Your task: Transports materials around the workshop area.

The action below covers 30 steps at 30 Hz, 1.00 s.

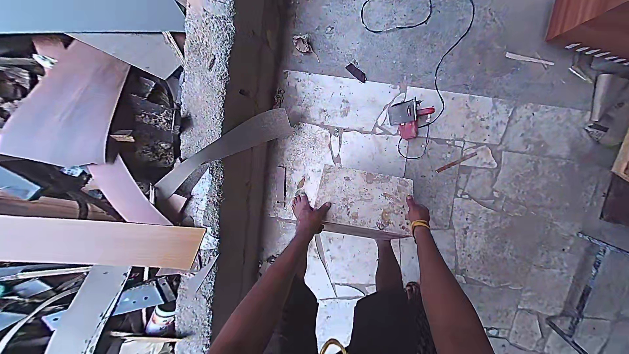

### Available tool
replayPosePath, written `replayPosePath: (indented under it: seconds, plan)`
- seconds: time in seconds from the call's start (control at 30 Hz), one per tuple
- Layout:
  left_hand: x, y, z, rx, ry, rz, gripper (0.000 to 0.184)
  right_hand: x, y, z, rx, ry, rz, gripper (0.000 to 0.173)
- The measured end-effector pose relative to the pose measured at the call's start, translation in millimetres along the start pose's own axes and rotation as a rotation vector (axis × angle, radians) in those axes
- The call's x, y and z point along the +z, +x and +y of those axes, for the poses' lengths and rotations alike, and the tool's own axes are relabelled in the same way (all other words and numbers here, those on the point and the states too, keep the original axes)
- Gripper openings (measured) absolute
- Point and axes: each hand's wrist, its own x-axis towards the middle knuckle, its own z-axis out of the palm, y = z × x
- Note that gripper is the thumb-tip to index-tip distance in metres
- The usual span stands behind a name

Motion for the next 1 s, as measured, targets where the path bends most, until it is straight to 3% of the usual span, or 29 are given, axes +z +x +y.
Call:
replayPosePath:
  seconds: [0.13, 0.27, 0.33, 0.47, 0.67, 0.8, 0.87, 0.93, 1.0]
  plan:
    - [-30, 16, 84, -0.019, 0.230, -0.089, 0.080, -16, 44, -64, -0.102, -0.151, -0.111, 0.053]
    - [-36, 75, 149, 0.037, 0.290, -0.092, 0.078, -23, 96, -119, -0.255, -0.149, -0.207, 0.036]
    - [-35, 113, 173, 0.054, 0.302, -0.066, 0.077, -5, 137, -133, -0.355, -0.039, -0.160, 0.029]
    - [-30, 173, 210, 0.059, 0.294, -0.042, 0.071, 26, 178, -179, -0.385, 0.090, -0.007, 0.029]
    - [-15, 234, 220, 0.068, 0.335, 0.126, 0.067, 54, 205, -211, -0.393, 0.075, -0.028, 0.040]
    - [-2, 241, 189, 0.223, 0.315, 0.268, 0.085, 69, 197, -153, -0.574, 0.045, 0.141, 0.053]
    - [8, 223, 155, 0.358, 0.251, 0.299, 0.075, 71, 179, -99, -0.664, -0.050, 0.132, 0.054]
    - [23, 191, 112, 0.399, 0.162, 0.300, 0.058, 70, 154, -37, -0.596, -0.143, 0.003, 0.049]
    - [43, 161, 58, 0.316, 0.075, 0.238, 0.056, 71, 135, 38, -0.419, -0.220, -0.236, 0.047]
